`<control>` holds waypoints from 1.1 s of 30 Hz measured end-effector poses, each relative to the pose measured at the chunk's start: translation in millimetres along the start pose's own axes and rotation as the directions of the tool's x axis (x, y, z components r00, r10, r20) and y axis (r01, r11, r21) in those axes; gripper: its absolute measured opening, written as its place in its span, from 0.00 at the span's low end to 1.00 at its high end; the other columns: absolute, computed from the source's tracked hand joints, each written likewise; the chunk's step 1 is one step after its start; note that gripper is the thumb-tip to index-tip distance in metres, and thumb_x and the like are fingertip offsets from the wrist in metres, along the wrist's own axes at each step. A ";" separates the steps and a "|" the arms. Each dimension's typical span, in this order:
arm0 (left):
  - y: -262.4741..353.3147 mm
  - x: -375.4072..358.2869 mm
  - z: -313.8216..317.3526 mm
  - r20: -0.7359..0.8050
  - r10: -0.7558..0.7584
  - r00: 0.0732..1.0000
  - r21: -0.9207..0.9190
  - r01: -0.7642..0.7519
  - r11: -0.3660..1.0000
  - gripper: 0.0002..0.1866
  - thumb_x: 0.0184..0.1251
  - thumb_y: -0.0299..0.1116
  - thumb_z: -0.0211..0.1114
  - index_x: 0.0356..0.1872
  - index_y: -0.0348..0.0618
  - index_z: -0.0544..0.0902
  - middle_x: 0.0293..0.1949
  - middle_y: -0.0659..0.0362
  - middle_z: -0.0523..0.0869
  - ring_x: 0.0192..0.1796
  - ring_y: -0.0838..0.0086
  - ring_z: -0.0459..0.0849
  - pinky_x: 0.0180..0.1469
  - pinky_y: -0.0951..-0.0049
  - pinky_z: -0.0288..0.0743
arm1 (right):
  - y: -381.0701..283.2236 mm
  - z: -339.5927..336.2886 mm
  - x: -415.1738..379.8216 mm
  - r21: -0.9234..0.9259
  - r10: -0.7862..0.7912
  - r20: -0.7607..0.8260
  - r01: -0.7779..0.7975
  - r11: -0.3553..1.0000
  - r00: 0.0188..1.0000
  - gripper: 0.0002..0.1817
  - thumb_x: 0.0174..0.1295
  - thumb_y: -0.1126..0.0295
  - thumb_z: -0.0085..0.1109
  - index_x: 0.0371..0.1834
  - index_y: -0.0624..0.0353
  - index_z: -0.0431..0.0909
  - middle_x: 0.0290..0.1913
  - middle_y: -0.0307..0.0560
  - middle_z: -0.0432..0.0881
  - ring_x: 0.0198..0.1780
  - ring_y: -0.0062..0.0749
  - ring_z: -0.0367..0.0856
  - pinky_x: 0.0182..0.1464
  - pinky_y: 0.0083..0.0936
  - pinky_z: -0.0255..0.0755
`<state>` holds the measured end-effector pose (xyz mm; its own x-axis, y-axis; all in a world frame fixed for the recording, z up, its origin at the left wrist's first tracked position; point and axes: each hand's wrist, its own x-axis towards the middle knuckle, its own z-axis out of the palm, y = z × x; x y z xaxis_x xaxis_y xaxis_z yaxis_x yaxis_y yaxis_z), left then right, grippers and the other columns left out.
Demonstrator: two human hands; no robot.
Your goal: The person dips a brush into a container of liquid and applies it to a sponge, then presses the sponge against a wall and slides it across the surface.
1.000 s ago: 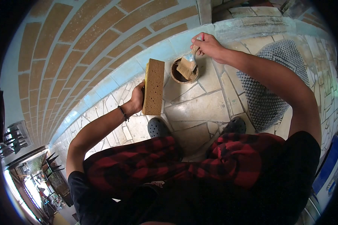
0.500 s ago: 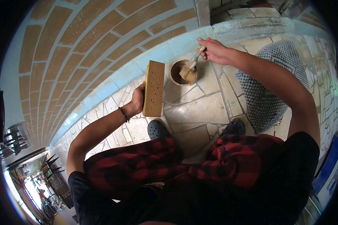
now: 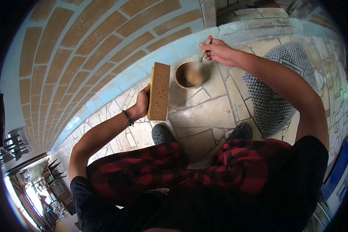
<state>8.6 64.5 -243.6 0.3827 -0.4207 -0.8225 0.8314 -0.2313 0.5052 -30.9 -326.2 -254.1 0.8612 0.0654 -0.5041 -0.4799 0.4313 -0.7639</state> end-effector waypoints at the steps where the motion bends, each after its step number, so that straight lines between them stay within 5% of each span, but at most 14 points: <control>1: 1.4 -2.1 2.7 -0.011 -0.003 1.000 -0.002 0.003 1.000 0.36 0.88 0.58 0.31 0.70 0.41 0.77 0.55 0.48 0.88 0.53 0.58 0.88 0.60 0.51 0.83 | 0.4 1.2 0.2 -0.003 -0.011 -0.008 0.011 1.000 1.000 0.09 0.78 0.63 0.65 0.53 0.53 0.78 0.44 0.39 0.83 0.37 0.20 0.78 0.42 0.21 0.75; 10: 0.6 -0.5 -0.7 -0.045 0.019 0.999 0.013 -0.018 1.000 0.34 0.88 0.54 0.33 0.71 0.40 0.76 0.55 0.46 0.88 0.53 0.58 0.89 0.58 0.52 0.83 | 2.1 -1.6 1.1 0.009 0.008 -0.079 -0.007 1.000 0.997 0.16 0.75 0.57 0.70 0.47 0.55 0.75 0.40 0.38 0.80 0.35 0.21 0.78 0.40 0.23 0.77; 19: 4.5 -5.8 7.8 -0.027 0.034 0.999 0.041 -0.032 0.999 0.33 0.88 0.53 0.33 0.70 0.39 0.77 0.54 0.46 0.88 0.52 0.58 0.89 0.58 0.53 0.83 | 10.8 5.3 -3.5 -0.090 -0.018 -0.273 -0.007 0.996 0.962 0.26 0.72 0.55 0.74 0.58 0.58 0.69 0.40 0.39 0.79 0.35 0.23 0.81 0.36 0.24 0.78; 33: 2.0 -6.0 6.6 -0.049 0.042 0.998 0.047 -0.040 0.998 0.30 0.86 0.49 0.36 0.70 0.40 0.77 0.53 0.47 0.88 0.51 0.59 0.90 0.57 0.53 0.84 | 16.1 -10.4 -3.2 -0.011 0.045 -0.115 -0.047 0.999 0.992 0.19 0.78 0.52 0.64 0.56 0.56 0.77 0.47 0.46 0.87 0.42 0.29 0.87 0.43 0.27 0.81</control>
<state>5.3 60.8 -235.9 0.4369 -0.3870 -0.8120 0.7954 -0.2553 0.5496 -43.1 -328.7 -269.0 0.8136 -0.0194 -0.5811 -0.5213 0.4182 -0.7439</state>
